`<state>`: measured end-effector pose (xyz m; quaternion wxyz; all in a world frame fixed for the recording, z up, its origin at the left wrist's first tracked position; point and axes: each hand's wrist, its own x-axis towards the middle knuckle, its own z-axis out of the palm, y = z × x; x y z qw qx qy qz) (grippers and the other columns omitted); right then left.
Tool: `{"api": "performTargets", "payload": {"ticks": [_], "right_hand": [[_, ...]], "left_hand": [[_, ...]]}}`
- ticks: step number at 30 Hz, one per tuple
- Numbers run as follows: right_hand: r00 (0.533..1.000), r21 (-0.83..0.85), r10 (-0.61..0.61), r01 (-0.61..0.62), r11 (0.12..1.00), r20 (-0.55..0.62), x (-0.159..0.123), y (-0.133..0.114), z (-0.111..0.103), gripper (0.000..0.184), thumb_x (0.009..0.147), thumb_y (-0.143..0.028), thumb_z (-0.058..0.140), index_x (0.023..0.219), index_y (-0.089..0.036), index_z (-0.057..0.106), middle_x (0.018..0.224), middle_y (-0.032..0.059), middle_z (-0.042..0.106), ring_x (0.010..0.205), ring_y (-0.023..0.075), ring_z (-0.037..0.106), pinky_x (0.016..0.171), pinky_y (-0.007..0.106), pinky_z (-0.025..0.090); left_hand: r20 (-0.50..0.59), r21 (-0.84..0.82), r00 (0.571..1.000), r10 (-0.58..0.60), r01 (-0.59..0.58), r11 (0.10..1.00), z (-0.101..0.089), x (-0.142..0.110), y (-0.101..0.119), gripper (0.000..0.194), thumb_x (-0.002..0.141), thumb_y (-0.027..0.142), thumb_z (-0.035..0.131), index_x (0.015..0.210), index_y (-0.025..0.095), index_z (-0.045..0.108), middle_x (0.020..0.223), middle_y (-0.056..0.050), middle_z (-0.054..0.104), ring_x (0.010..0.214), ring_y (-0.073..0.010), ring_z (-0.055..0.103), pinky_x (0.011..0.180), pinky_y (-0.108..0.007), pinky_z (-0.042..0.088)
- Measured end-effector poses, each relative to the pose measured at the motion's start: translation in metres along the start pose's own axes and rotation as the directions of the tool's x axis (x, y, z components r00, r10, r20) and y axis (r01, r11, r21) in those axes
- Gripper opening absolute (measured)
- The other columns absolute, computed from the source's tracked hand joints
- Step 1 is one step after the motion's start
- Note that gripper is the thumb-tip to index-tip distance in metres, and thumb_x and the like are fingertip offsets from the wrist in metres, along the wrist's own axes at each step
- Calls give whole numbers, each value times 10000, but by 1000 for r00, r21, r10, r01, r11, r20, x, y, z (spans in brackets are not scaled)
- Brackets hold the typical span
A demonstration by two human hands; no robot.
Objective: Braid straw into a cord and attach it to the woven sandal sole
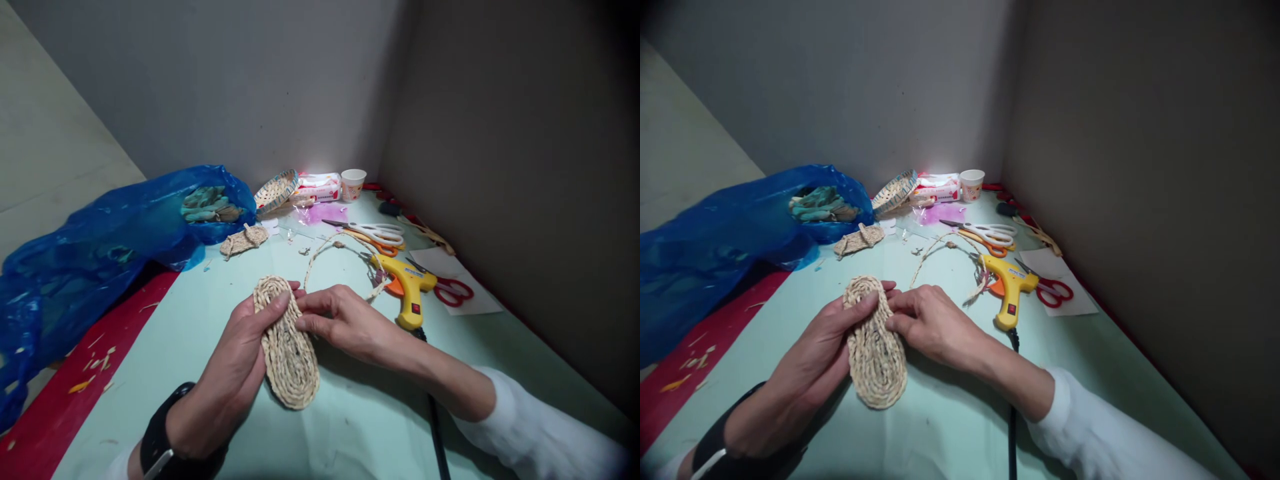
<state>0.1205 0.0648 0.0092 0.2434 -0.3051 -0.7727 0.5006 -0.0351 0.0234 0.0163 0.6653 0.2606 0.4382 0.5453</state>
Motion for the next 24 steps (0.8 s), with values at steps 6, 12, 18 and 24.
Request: {"api": "performTargets", "payload": {"ticks": [6,12,18,24], "right_hand": [[999,-35,20,-19,999,42,-2,-3,5,190,876,-192,504,708,-147,580,636,-37,457,604,99,371,555,226,284],[1000,-30,0,-1,1000,-20,-3,-2,11,212,894,-202,499,692,-161,547,617,-49,443,599,93,384,551,216,282],[995,-237,-92,83,968,-25,-6,-9,11,219,957,-208,435,838,-166,614,737,-5,596,652,114,492,643,246,327],[976,-434,-211,169,885,-49,-4,-11,16,214,1005,-229,374,1020,-197,585,869,26,651,763,150,546,766,302,331]], "left_hand": [[-74,9,997,-31,32,999,2,-3,0,214,736,110,726,937,130,655,749,-46,698,645,-164,673,614,-257,551],[-65,7,998,-21,22,1000,2,-5,0,78,750,115,721,807,103,670,720,-41,687,644,-148,663,639,-250,558],[-147,-46,988,-43,37,998,0,-8,9,104,792,130,682,880,76,696,846,-113,723,760,-215,704,716,-316,584],[-199,-103,980,-5,-15,995,-2,-9,19,85,831,126,639,881,85,694,921,-145,738,856,-237,714,826,-367,581]]}}
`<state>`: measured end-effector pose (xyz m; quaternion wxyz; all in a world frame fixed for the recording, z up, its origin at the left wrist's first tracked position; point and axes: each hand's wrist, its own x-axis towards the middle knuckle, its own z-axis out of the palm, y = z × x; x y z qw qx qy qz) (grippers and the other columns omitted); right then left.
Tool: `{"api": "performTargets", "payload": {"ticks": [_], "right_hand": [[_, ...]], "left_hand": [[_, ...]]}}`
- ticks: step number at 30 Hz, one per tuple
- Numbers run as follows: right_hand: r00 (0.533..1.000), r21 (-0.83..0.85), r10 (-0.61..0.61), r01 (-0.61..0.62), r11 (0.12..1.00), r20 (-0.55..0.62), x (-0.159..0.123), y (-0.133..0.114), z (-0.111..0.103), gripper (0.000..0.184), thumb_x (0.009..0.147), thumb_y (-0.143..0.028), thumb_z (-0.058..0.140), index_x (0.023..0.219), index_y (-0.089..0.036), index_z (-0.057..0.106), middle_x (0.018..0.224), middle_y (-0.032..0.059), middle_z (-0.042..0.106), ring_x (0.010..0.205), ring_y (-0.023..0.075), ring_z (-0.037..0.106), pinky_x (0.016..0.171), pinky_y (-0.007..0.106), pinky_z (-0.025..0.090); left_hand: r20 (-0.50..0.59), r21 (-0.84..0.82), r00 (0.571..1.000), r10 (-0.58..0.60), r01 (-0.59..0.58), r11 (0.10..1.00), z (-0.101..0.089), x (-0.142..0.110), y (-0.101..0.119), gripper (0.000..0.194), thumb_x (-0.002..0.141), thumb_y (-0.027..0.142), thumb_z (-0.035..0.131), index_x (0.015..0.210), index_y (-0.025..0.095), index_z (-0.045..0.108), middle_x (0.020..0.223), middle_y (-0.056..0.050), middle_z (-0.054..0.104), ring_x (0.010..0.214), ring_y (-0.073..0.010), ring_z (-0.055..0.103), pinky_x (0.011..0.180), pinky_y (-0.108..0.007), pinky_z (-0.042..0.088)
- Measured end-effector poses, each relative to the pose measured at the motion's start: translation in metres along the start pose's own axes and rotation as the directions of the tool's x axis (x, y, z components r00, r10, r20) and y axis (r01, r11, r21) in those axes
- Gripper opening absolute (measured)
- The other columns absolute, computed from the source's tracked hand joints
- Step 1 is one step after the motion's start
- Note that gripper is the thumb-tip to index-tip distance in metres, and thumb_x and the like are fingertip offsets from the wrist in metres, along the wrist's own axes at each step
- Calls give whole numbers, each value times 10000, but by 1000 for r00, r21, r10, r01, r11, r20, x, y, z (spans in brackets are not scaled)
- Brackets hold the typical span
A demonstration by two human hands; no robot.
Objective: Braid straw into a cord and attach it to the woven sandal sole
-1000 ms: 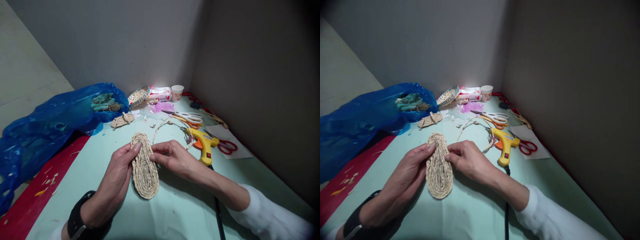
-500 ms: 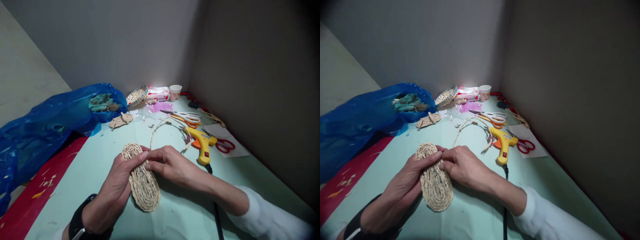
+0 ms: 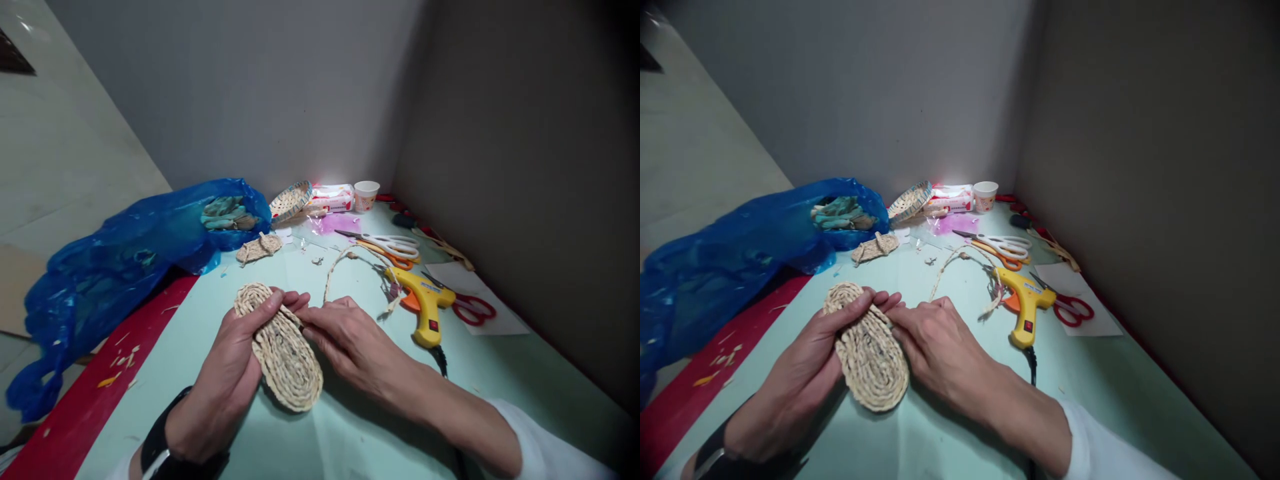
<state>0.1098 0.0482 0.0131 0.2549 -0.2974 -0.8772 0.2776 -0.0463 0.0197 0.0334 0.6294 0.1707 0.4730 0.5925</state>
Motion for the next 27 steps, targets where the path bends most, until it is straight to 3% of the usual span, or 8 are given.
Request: {"api": "performTargets", "payload": {"ticks": [4,8,13,20,27], "right_hand": [[999,-213,-13,2,977,-53,0,1,7,231,1000,-217,349,946,-163,566,758,32,618,689,160,510,772,335,319],[991,-361,-128,103,927,-47,-2,5,11,201,940,-123,391,917,-166,586,729,35,611,699,167,490,803,362,294],[977,-347,-184,136,928,-109,-3,11,9,264,892,-69,407,1027,-156,616,750,42,588,708,173,458,790,365,291],[931,-362,-271,172,916,-243,-8,12,12,263,918,-77,419,1050,-123,641,735,55,586,699,182,417,667,331,275],[897,-500,-266,60,864,-352,-7,10,9,233,927,-99,477,1034,-146,679,722,42,649,669,169,439,620,344,235]], "left_hand": [[-49,-77,997,65,-68,995,2,1,5,115,818,41,611,865,128,669,851,-110,746,809,-224,729,804,-382,596],[-135,-142,983,126,-145,979,3,3,18,176,831,-13,547,798,115,663,788,-95,732,770,-210,732,733,-336,614],[-113,-272,986,122,-149,951,-3,6,34,226,881,0,480,776,113,644,717,-56,687,658,-139,703,645,-252,608],[-139,-293,980,143,-179,939,-5,6,36,209,864,-22,499,825,106,659,784,-78,724,722,-160,724,681,-272,621],[-114,-291,983,145,-173,941,-3,3,37,233,855,-9,503,743,117,665,764,-73,719,749,-182,724,718,-323,628]]}}
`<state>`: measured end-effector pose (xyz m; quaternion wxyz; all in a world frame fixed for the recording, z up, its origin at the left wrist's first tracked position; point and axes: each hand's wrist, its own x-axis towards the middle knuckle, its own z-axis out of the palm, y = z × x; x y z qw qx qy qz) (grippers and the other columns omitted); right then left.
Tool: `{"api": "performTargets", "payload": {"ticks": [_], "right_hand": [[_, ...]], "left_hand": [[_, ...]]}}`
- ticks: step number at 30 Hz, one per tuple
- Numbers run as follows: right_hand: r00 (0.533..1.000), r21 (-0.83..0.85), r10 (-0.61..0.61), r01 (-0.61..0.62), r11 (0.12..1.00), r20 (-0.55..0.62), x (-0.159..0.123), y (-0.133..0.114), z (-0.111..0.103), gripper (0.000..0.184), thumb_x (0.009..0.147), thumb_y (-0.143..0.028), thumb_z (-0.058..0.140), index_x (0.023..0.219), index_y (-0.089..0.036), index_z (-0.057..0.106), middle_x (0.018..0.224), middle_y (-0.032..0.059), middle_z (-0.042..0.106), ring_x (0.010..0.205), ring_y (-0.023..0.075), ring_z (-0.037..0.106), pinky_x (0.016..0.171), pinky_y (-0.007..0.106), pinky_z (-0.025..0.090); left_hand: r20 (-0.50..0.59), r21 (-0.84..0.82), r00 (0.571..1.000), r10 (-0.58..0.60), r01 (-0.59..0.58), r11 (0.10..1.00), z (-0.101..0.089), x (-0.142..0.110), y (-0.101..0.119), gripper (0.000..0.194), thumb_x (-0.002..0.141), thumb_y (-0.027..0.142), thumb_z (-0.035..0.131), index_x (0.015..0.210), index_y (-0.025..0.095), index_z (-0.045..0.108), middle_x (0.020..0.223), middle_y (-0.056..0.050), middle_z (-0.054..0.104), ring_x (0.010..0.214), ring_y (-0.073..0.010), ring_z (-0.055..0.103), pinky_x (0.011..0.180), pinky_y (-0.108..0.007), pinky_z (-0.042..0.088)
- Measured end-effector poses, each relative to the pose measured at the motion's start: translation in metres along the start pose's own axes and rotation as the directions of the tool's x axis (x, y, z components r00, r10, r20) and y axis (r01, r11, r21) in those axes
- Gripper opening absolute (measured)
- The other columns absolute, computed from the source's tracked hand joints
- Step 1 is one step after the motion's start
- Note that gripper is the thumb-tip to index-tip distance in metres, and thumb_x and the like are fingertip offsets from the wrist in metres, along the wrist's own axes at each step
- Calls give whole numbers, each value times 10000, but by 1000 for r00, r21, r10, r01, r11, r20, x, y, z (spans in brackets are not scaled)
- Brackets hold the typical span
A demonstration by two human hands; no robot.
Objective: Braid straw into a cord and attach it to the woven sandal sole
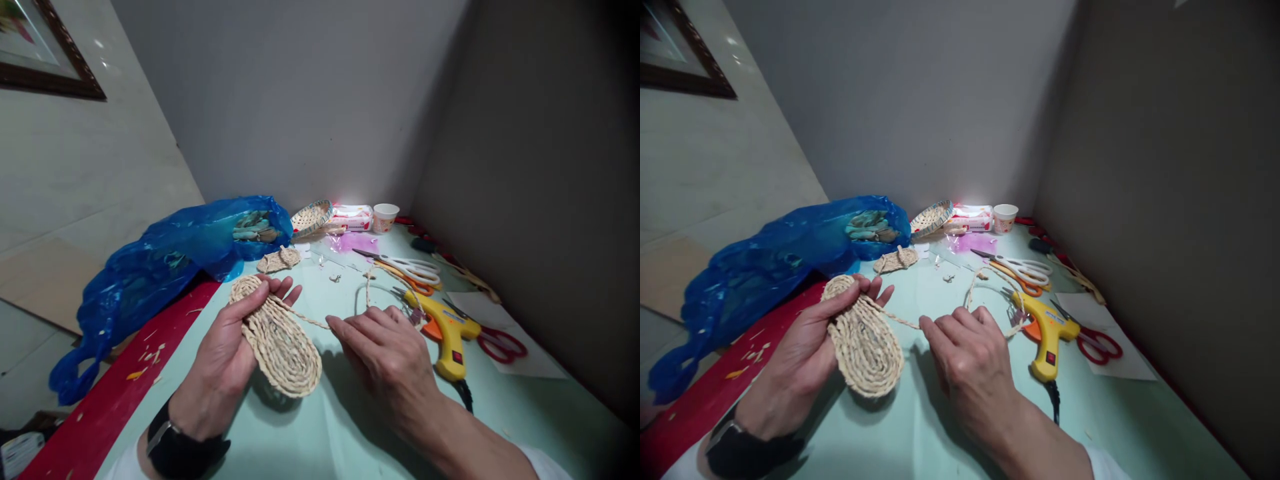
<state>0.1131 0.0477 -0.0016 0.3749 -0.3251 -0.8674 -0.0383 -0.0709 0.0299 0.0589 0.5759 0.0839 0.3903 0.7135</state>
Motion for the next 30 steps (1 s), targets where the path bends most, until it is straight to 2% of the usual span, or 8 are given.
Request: {"api": "performTargets", "payload": {"ticks": [5,10,14,17,20,23,27,30], "right_hand": [[996,20,-80,81,997,-43,3,-10,-2,244,923,-85,466,1043,-105,678,699,52,644,637,161,449,648,353,291],[990,100,-138,139,985,-20,-2,-16,0,297,898,-37,450,1130,-28,634,747,93,636,647,179,457,560,314,324],[994,166,-85,74,983,65,-8,-16,2,336,903,-65,433,1199,-49,592,788,92,643,656,189,523,542,305,359],[979,293,16,-76,953,204,-7,-20,0,365,932,-129,398,1266,-97,542,812,78,658,663,184,582,562,291,407],[925,467,144,-307,829,351,0,-27,-5,303,969,-212,378,1211,-189,558,830,39,675,669,154,606,610,257,442],[859,549,235,-478,686,454,7,-32,-6,242,978,-281,401,1112,-234,597,788,4,674,641,136,587,617,232,438],[814,603,322,-577,551,484,9,-35,2,269,962,-353,451,1085,-204,639,689,-3,639,588,135,548,585,231,419],[780,661,366,-625,414,508,9,-34,8,314,946,-384,484,1118,-186,657,664,1,641,617,148,565,570,230,407]], "left_hand": [[26,-24,1000,3,-2,1000,0,3,1,258,877,6,449,759,130,642,712,-47,667,668,-144,685,647,-265,610],[31,-40,999,17,-16,999,-2,7,1,241,884,28,442,767,137,622,698,-36,628,646,-139,664,612,-252,593],[24,-45,1000,19,-18,999,-2,7,1,231,885,27,440,778,135,614,706,-34,618,646,-132,655,617,-243,586],[15,-35,999,38,-37,999,-2,8,1,228,879,21,445,770,137,608,712,-31,616,651,-129,651,624,-242,584],[7,-28,997,73,-72,997,-2,8,0,203,863,24,476,778,142,617,732,-31,631,684,-138,660,637,-256,586],[0,-4,988,156,-156,988,-5,8,-2,170,833,22,525,788,147,631,758,-32,657,737,-147,671,665,-259,584],[16,54,969,248,-249,967,-8,9,-6,109,785,52,616,776,159,639,755,-20,683,759,-144,667,675,-249,573],[18,68,970,244,-245,967,-9,10,-9,82,791,85,625,778,164,643,756,-24,692,769,-156,668,632,-252,567]]}}
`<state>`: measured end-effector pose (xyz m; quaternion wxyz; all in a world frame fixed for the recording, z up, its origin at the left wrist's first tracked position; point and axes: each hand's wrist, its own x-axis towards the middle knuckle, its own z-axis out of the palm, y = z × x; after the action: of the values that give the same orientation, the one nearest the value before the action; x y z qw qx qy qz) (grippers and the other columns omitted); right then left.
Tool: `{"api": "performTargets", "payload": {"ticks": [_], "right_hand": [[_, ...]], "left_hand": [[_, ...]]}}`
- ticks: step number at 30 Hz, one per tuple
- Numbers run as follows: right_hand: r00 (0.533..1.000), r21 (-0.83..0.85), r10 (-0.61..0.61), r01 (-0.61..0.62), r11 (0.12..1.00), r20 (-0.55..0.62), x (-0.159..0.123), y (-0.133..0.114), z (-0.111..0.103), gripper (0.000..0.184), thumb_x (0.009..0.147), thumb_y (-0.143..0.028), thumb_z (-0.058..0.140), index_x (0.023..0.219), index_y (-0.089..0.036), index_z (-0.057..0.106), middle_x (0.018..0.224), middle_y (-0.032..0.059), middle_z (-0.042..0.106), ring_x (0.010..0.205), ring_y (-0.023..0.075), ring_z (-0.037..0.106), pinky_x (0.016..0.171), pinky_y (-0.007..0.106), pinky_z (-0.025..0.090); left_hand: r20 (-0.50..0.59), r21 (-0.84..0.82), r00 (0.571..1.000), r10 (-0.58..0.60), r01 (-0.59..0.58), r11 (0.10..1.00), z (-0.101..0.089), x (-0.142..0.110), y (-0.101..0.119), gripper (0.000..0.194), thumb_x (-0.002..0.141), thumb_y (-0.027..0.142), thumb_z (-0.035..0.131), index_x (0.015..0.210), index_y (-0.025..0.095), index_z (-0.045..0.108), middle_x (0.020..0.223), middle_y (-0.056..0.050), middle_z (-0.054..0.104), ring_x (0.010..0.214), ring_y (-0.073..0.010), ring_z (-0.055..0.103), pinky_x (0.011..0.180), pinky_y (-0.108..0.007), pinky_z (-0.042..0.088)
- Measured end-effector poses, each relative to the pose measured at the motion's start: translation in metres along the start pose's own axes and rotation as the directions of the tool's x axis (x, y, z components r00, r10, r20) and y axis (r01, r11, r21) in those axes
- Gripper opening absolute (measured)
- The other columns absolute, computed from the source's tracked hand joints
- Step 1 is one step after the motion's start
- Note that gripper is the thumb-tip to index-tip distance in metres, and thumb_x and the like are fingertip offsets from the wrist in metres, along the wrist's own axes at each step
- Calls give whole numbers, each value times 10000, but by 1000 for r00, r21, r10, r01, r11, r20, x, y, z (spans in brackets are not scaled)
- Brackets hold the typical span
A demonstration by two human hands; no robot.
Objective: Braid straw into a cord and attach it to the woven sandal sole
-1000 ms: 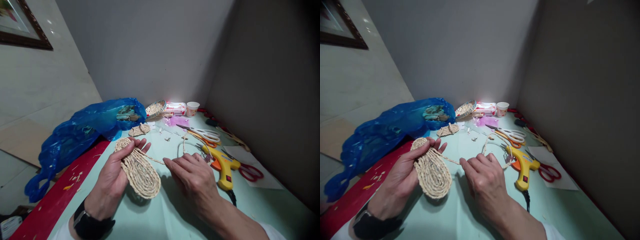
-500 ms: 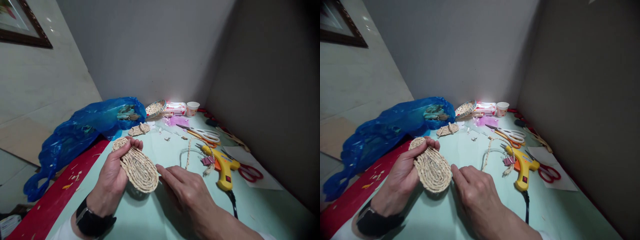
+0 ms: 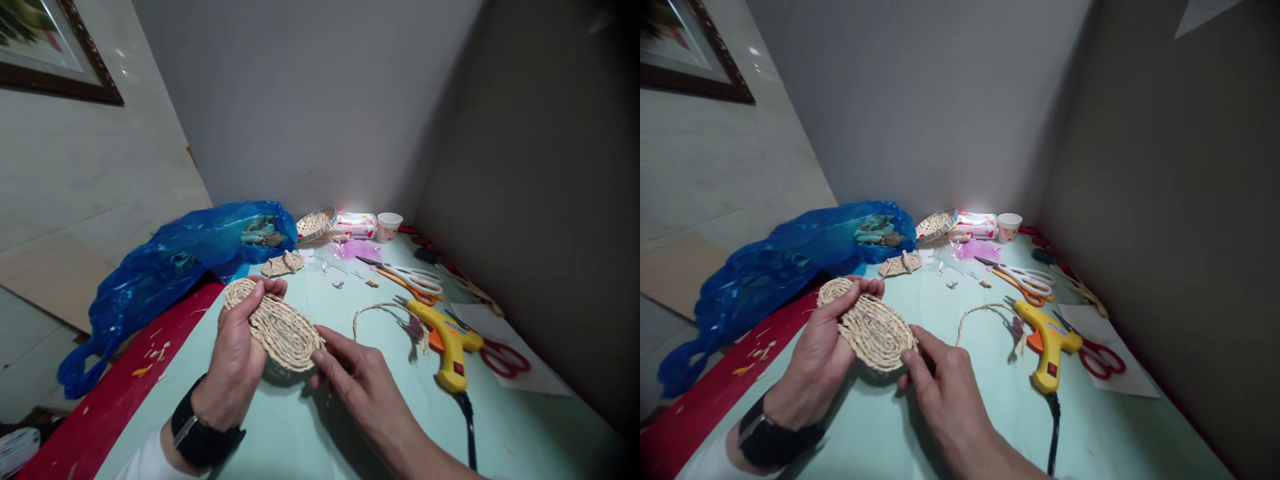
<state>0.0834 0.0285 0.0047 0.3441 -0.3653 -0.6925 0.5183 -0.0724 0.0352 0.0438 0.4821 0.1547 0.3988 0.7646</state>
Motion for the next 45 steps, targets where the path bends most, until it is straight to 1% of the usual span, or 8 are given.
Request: {"api": "performTargets", "payload": {"ticks": [8,15,21,24,28,35,39,45], "right_hand": [[1000,147,13,-15,989,18,17,7,-28,297,917,-315,506,1072,-152,699,738,24,650,667,152,564,641,254,448],[951,-3,39,-40,999,306,33,9,-82,230,890,-269,519,853,-114,685,681,17,593,646,129,516,647,243,425],[840,-196,17,107,975,542,46,-9,-95,264,920,-227,469,1042,-142,688,819,17,622,708,124,541,672,222,429],[804,-350,-40,302,887,593,50,-24,-87,247,926,-166,455,974,-148,697,761,1,612,685,113,527,649,215,386],[805,-505,-91,451,736,586,51,-33,-73,218,909,-119,472,909,-150,688,690,-3,599,626,105,482,611,224,331],[893,-679,-70,386,624,444,49,-31,-60,204,894,-146,480,1085,-124,547,708,32,600,592,122,475,513,226,255],[891,-678,-29,365,638,452,51,-38,-56,176,882,-116,468,1049,-126,524,711,30,588,569,108,452,491,224,233],[882,-695,-39,397,600,470,54,-43,-67,141,933,-266,511,854,-162,563,615,-23,502,533,91,364,514,230,232]], "left_hand": [[86,31,991,-101,99,995,0,2,2,120,823,123,579,796,113,695,886,-101,741,854,-212,698,774,-331,581],[149,382,926,-346,269,884,-31,28,18,150,825,163,609,926,89,692,1007,-198,725,897,-291,705,788,-423,576],[320,810,688,-652,157,564,-38,37,24,355,884,430,565,1005,127,704,919,-146,741,782,-207,674,673,-273,528],[389,850,571,-723,80,520,-29,31,14,333,884,434,569,966,145,715,886,-92,716,750,-175,623,667,-260,480],[425,820,472,-772,161,549,-20,23,-6,285,861,400,618,917,139,720,818,-49,674,678,-132,554,637,-245,421],[504,752,589,-632,61,656,-16,12,-16,236,905,351,550,1019,195,685,963,-46,681,873,-180,585,850,-309,428],[504,795,678,-535,-122,594,-18,11,-16,264,904,422,515,885,193,645,908,-35,647,874,-206,555,831,-324,409],[550,816,706,-445,-340,468,-19,9,-9,377,927,509,399,728,207,507,727,13,481,723,-174,441,683,-282,358]]}}
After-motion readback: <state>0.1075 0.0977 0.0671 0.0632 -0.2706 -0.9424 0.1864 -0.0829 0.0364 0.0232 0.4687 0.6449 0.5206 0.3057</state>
